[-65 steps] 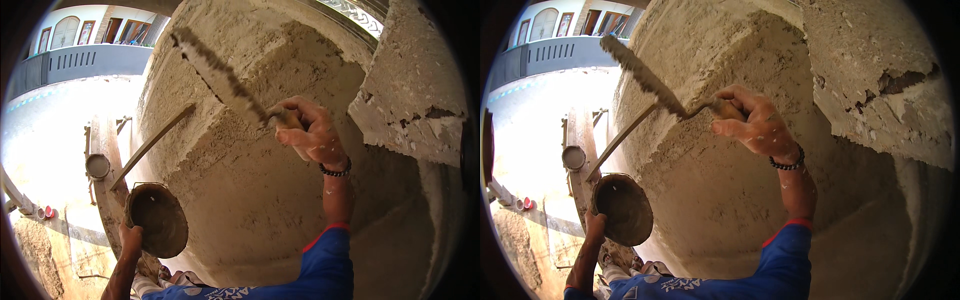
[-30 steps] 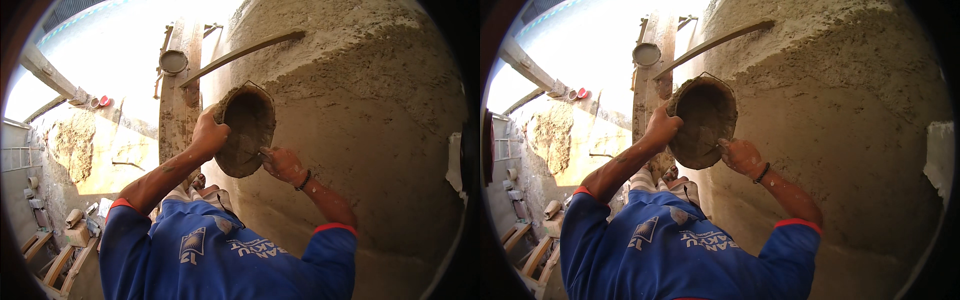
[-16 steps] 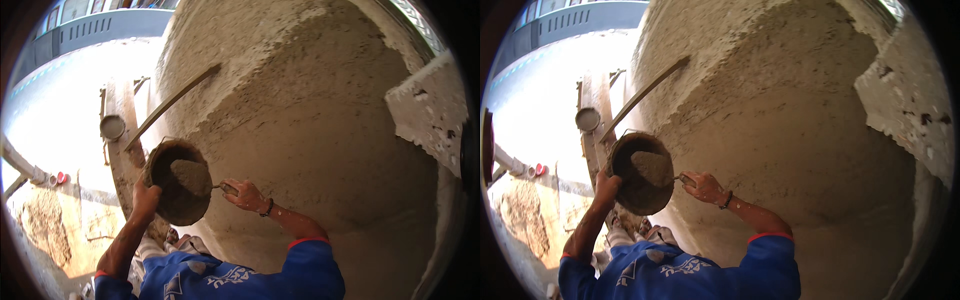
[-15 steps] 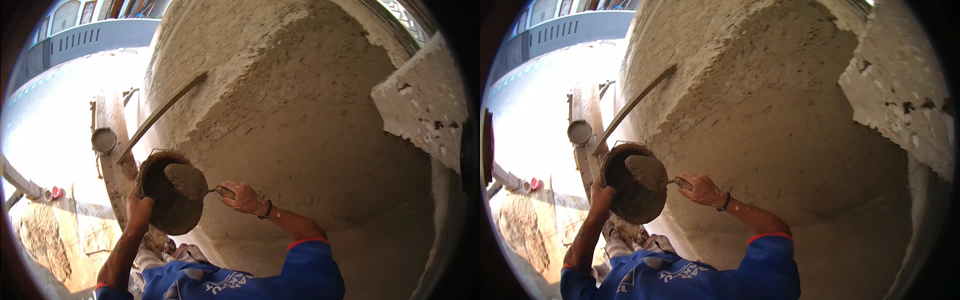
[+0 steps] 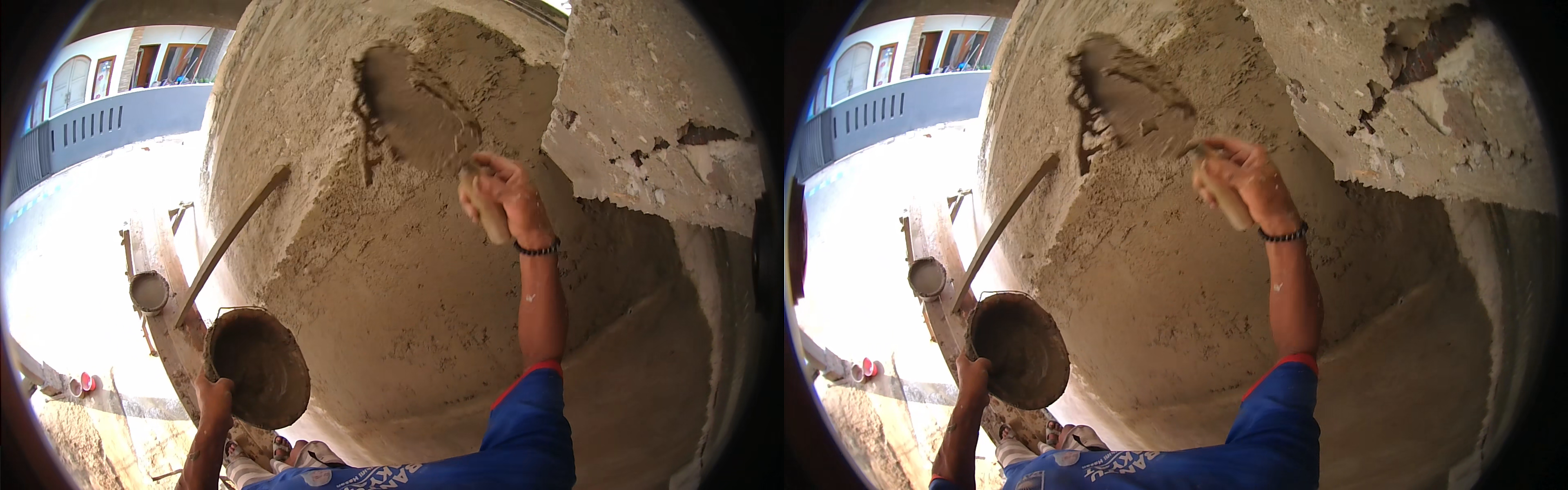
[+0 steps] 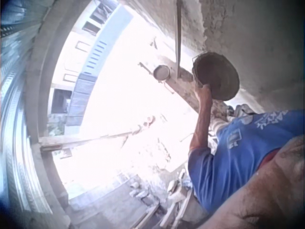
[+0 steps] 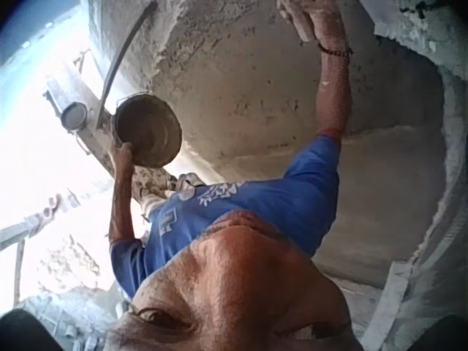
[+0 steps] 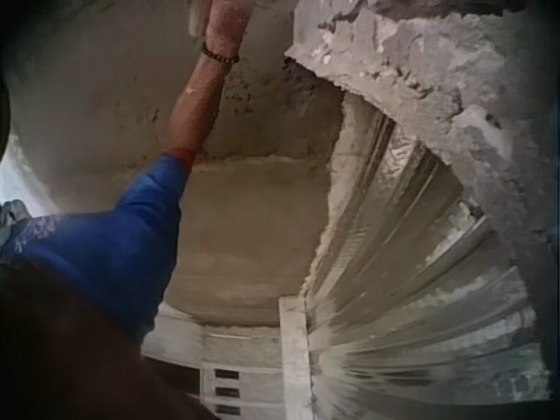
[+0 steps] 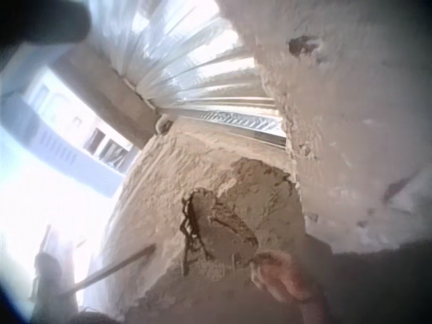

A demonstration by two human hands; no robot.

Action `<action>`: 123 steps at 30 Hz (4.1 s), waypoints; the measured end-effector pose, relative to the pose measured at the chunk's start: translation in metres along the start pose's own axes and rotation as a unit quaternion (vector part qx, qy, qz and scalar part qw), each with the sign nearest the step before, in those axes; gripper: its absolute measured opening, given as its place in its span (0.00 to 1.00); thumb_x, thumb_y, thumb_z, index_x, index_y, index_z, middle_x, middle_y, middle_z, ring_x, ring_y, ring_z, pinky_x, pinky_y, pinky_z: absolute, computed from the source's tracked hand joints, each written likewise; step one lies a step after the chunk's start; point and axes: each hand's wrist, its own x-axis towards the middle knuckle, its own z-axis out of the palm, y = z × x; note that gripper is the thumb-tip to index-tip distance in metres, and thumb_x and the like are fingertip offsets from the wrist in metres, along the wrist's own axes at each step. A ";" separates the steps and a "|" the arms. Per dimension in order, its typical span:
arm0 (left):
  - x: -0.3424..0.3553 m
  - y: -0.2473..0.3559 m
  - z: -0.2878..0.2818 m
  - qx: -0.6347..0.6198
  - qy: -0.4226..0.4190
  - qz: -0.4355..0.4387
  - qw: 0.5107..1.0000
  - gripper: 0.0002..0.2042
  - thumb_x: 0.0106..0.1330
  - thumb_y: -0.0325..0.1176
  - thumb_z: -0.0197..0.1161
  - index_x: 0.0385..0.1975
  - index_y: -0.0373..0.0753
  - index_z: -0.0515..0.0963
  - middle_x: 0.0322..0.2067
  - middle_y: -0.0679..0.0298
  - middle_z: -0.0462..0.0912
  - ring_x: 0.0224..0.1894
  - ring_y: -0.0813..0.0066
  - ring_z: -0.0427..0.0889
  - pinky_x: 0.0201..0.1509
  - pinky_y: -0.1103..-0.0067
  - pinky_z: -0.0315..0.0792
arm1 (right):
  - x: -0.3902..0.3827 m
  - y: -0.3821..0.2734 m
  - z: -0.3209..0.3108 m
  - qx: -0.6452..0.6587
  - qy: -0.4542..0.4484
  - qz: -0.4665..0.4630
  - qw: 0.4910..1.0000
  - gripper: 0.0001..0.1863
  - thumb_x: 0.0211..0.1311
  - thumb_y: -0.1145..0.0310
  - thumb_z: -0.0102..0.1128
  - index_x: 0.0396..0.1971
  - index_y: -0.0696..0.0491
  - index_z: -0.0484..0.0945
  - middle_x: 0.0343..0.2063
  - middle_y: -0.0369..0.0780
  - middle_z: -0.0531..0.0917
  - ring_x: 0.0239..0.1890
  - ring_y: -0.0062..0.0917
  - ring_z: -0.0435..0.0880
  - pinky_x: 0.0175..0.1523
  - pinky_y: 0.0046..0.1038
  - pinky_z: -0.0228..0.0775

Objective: The person applies wet plaster to a curved wall using a trowel and then smooths the surface with a long wooden board.

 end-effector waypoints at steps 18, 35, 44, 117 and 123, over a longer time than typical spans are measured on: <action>-0.038 -0.064 0.030 0.115 -0.035 -0.072 0.990 0.25 0.46 0.23 0.55 0.50 0.29 0.74 0.34 0.53 0.81 0.34 0.66 0.80 0.40 0.73 0.73 | -0.208 0.168 0.153 -0.413 -0.309 0.012 0.857 0.18 0.58 0.65 0.56 0.48 0.54 0.74 0.35 0.50 0.78 0.40 0.38 0.81 0.40 0.39 0.76; -0.107 -0.050 0.108 0.055 -0.099 -0.079 0.990 0.25 0.49 0.22 0.55 0.51 0.29 0.72 0.34 0.56 0.82 0.33 0.69 0.80 0.39 0.75 0.74 | -0.338 0.247 0.171 -0.176 -0.278 0.057 0.943 0.25 0.53 0.62 0.59 0.52 0.54 0.73 0.39 0.50 0.82 0.41 0.45 0.82 0.46 0.42 0.74; -0.110 -0.045 0.100 0.068 -0.088 -0.064 0.992 0.23 0.49 0.21 0.54 0.50 0.30 0.72 0.30 0.61 0.80 0.28 0.75 0.77 0.33 0.80 0.72 | -0.293 0.220 0.129 -0.203 -0.225 0.046 0.952 0.22 0.54 0.64 0.62 0.49 0.56 0.73 0.39 0.49 0.81 0.41 0.43 0.81 0.46 0.40 0.73; -0.100 -0.062 0.113 0.125 -0.061 0.001 0.990 0.14 0.51 0.24 0.54 0.38 0.35 0.78 0.22 0.68 0.77 0.20 0.79 0.75 0.23 0.81 0.69 | -0.234 0.119 -0.175 -0.134 0.293 0.133 0.937 0.30 0.63 0.54 0.59 0.59 0.56 0.68 0.27 0.32 0.76 0.23 0.16 0.72 0.30 0.21 0.68; -0.105 -0.094 0.132 0.161 -0.093 -0.011 0.982 0.16 0.51 0.24 0.54 0.42 0.34 0.78 0.27 0.65 0.80 0.24 0.77 0.78 0.28 0.79 0.72 | -0.328 0.105 -0.142 -0.202 0.197 0.213 0.935 0.25 0.62 0.59 0.59 0.56 0.56 0.71 0.29 0.37 0.77 0.26 0.19 0.72 0.34 0.26 0.69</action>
